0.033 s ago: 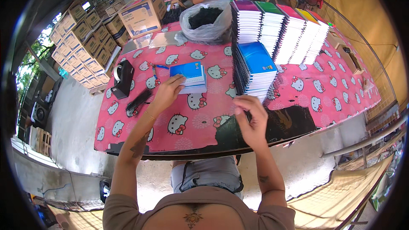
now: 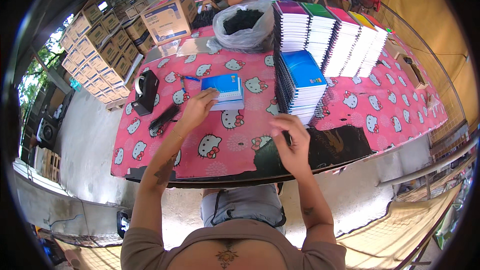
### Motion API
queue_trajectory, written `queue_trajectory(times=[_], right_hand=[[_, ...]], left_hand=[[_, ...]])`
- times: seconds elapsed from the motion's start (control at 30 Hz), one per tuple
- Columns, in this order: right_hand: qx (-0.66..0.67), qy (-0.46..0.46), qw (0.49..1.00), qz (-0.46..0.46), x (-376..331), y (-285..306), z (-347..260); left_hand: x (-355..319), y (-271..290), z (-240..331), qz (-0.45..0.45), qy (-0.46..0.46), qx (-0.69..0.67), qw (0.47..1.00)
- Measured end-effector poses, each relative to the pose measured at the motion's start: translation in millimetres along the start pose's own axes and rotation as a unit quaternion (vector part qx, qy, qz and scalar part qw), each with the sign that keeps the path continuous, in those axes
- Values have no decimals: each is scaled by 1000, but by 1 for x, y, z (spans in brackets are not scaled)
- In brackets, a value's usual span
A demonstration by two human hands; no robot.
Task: The person places a printed notepad into a plastic sleeve, seals the adhesive flap, and places it onto a stack.
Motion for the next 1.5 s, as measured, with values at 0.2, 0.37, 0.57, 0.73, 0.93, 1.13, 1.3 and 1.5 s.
queue_trajectory(times=[0.2, 0.37, 0.57, 0.73, 0.93, 1.13, 1.3, 1.5], right_hand=[[-4, -43, 998, -50, -19, -32, 27], [56, -151, 980, -116, -33, -85, 71], [158, -215, 953, -141, -56, -127, 92], [129, -238, 942, -196, -61, -114, 86], [149, -260, 934, -195, -66, -118, 88], [148, -220, 937, -229, -60, -130, 82], [150, -221, 928, -259, -64, -130, 84], [170, -230, 928, -240, -65, -133, 84]], left_hand=[[-2, 19, 48, 25, 3, -29, 999], [-24, -19, 92, -50, 59, -102, 992], [-77, -49, 73, 79, 188, -191, 960], [-85, -56, 78, 23, 230, -303, 925], [-115, 81, -39, 164, 243, 135, 946], [-149, 88, -72, 105, 203, 269, 936], [-120, 68, -10, 165, 215, 42, 962], [-112, 25, 62, 104, 244, -174, 948]])
Point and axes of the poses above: each hand's wrist, its own x-axis towards the middle knuckle, its own y-axis out of the back of the hand, z = x × y, the point moved 8 cm from there along x, towards the middle knuckle, and after that the axes turned 15 degrees about -x, right-handed, at the moved point
